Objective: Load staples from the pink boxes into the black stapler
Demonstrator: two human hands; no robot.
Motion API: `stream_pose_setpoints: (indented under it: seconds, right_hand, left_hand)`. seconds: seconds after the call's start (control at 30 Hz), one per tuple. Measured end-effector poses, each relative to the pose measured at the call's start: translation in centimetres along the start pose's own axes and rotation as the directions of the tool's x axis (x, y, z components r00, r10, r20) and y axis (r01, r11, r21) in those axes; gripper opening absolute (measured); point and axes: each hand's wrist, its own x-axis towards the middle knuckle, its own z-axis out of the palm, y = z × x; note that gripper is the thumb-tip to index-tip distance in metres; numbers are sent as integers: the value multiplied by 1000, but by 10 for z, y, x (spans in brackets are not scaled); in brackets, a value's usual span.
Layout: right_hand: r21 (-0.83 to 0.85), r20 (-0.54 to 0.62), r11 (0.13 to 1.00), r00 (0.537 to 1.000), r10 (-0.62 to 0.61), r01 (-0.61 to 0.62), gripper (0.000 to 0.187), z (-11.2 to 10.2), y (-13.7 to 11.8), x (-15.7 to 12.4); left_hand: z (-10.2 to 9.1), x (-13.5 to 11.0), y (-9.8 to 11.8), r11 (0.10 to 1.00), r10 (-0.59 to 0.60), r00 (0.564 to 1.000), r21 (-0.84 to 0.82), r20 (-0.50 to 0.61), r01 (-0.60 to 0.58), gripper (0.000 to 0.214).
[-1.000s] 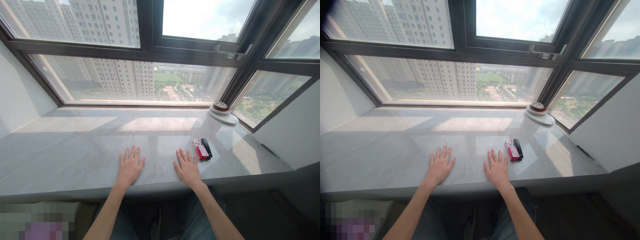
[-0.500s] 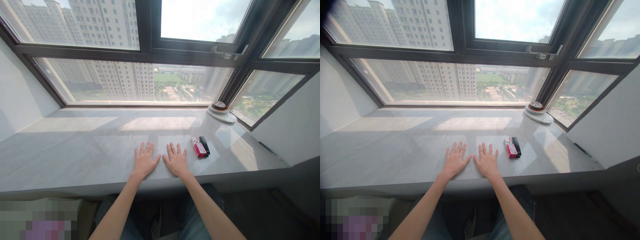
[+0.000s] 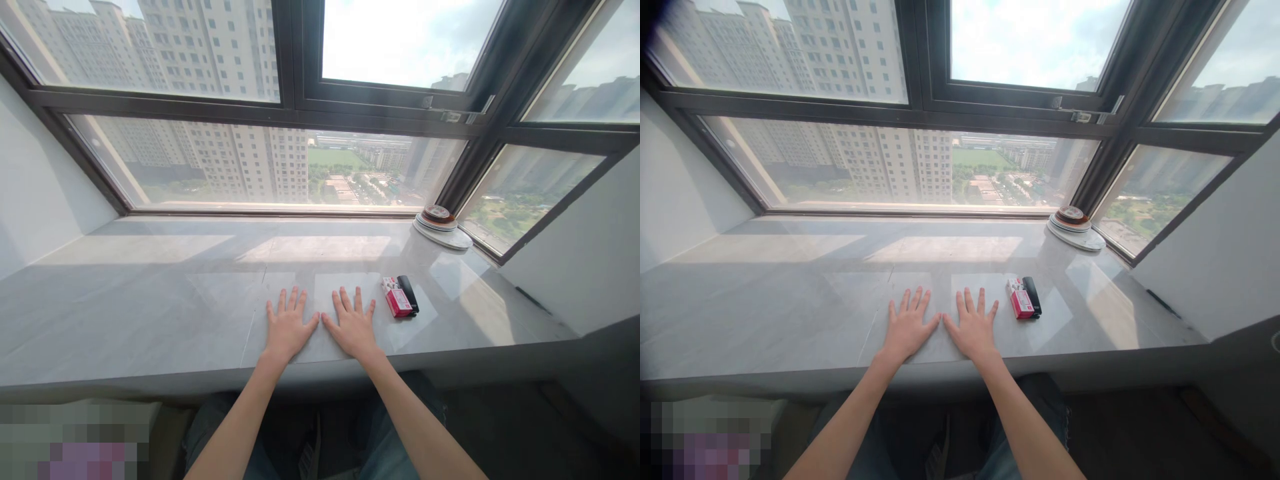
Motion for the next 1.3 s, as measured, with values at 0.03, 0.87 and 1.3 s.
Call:
stream_pose_setpoints:
  seconds: [0.03, 0.87, 1.3]
  right_hand:
    - [0, -2, 1000, 1000, -2, 2, 78, 0, 0, 0]
    - [23, 6, 1000, 1000, 9, -9, 78, 3, 1, -1]
    - [54, 19, 999, 1000, -7, 6, 75, 0, 3, 0]
  left_hand:
    - [0, 0, 0, 1000, 1, 1000, -7, 1, -1, 70]
    - [-2, -1, 2, 1000, -9, 999, 24, 31, 9, 75]
    - [-4, 0, 2, 998, 1, 999, 63, 35, -3, 71]
